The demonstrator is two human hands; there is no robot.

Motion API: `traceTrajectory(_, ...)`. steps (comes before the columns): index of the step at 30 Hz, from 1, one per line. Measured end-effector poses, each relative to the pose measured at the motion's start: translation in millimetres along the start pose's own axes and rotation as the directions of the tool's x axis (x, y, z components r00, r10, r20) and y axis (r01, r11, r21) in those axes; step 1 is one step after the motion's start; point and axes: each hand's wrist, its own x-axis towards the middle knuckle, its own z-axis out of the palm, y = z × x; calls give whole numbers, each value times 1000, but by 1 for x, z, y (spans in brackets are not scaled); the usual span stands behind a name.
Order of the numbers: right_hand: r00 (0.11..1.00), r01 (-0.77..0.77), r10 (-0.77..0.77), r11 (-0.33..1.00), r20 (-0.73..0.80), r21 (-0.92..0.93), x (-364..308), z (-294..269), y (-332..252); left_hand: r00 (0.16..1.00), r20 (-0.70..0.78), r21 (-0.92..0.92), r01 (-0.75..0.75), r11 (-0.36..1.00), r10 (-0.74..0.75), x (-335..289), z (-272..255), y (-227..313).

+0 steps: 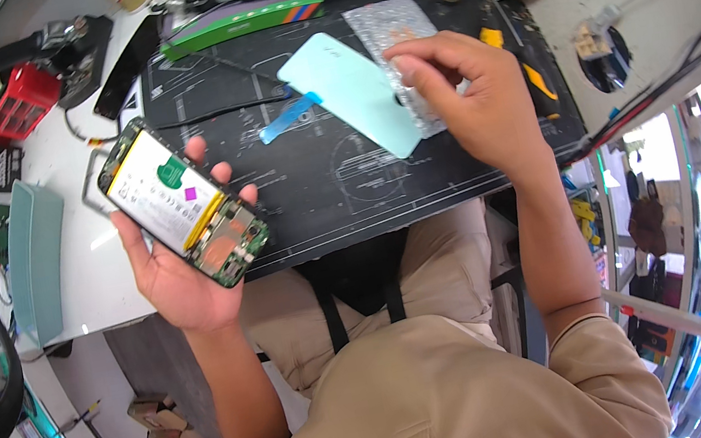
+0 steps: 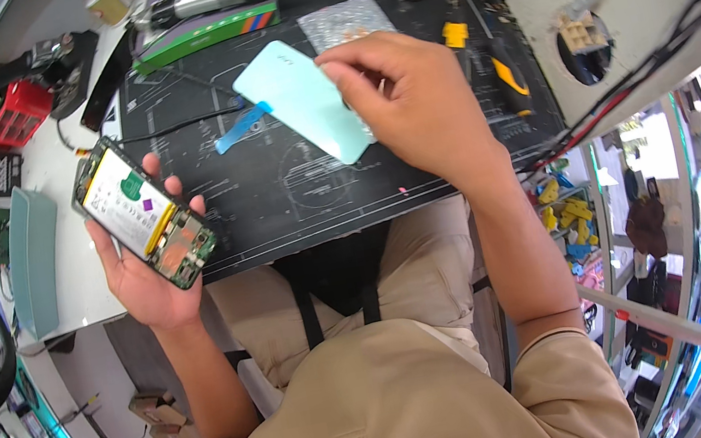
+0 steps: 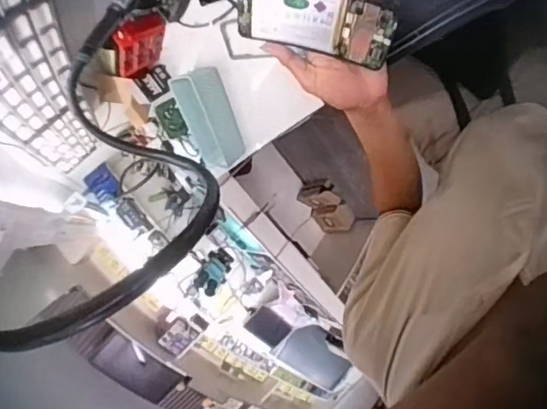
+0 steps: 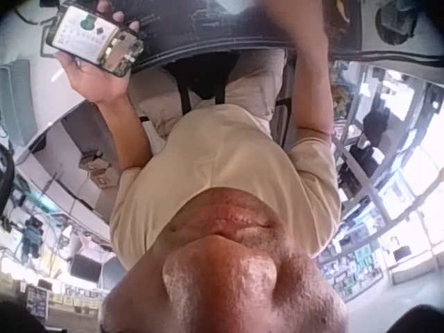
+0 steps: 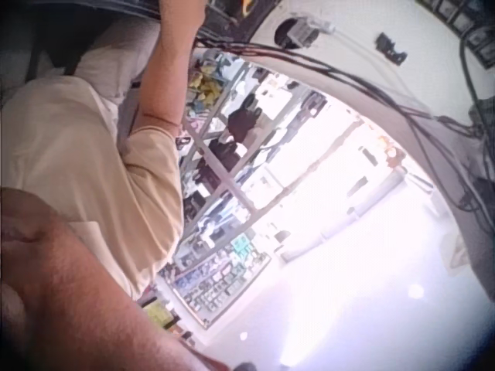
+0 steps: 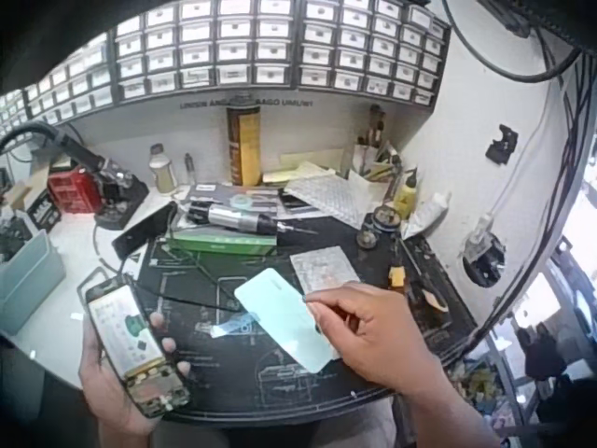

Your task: The person disassembles a smartphone by removing the back cover and then uses a metal spudger to carefully pry and lift the battery from the device's chassis. The person handles the phone, back cover, and battery throughout the process.

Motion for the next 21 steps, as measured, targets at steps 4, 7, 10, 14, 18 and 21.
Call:
traceTrajectory(4, 948, 292, -256, 936, 189, -194, 24, 30, -9, 998, -50, 1, -46, 999, 46, -4, 1, 6)
traceTrajectory(7, 898, 407, -350, 890, 266, -205, 40, 49, -10, 995, -68, 5, -70, 998, 70, -8, 0, 15)
traceTrajectory(10, 908, 386, -326, 894, 262, -227, 58, 56, -14, 992, -53, 20, -118, 993, 118, -10, -2, 25)
traceTrajectory(14, 949, 304, -308, 858, 59, -414, 97, 36, -1, 987, -44, -13, -157, 987, 157, -21, 0, 32)
traceTrajectory(18, 980, 190, -194, 838, 47, -512, 125, 16, 21, 987, -79, -4, -141, 990, 141, -21, -6, 34)
traceTrajectory(21, 989, -15, -38, 935, -142, -354, 134, -20, 27, 986, -28, 20, -163, 986, 164, -22, -12, 34)
